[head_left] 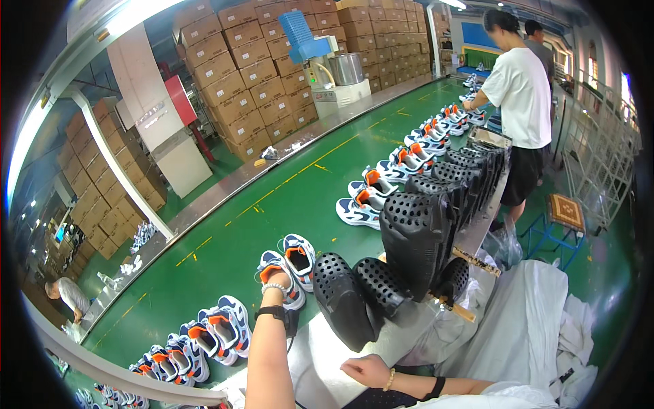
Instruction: Inspecting and organizing manufactured shoes on a conveyor line.
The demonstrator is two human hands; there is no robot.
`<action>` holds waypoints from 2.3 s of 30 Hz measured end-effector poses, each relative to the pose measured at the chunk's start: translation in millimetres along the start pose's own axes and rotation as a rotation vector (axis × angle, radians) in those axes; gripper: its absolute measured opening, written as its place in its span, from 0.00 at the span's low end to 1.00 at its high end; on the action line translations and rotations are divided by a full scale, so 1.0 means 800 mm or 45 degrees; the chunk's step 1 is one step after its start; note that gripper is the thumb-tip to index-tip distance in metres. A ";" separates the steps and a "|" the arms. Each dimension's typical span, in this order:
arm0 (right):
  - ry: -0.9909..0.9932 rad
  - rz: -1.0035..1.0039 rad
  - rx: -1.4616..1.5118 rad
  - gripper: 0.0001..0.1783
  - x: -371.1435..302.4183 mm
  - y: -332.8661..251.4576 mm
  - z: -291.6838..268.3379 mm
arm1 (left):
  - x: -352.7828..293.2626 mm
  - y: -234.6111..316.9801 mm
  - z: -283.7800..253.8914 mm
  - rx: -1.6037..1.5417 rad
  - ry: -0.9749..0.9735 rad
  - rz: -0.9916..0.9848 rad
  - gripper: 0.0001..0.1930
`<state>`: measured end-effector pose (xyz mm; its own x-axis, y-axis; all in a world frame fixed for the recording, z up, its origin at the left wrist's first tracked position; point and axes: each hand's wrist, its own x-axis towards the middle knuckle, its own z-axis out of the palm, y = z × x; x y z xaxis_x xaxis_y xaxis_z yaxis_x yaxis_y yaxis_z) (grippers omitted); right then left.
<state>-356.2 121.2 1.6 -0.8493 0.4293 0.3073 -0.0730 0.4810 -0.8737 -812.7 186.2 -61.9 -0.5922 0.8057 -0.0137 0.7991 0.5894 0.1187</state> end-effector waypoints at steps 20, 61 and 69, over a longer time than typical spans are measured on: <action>0.069 0.034 -0.116 0.12 0.000 0.015 0.013 | -0.200 0.063 -0.120 0.786 -0.299 0.441 0.21; 0.871 -0.199 -0.882 0.12 0.127 -0.235 -0.327 | -0.300 0.041 -0.160 -0.280 0.674 -0.271 0.16; 0.366 0.258 -1.601 0.32 0.156 -0.207 -0.364 | -0.265 0.013 -0.091 -0.980 1.276 -0.372 0.35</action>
<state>-297.8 317.6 294.8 -0.6343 0.6500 0.4185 0.7113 0.7027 -0.0135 -686.0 17.4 14.2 -0.8199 0.0616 0.5692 0.5616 0.2795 0.7788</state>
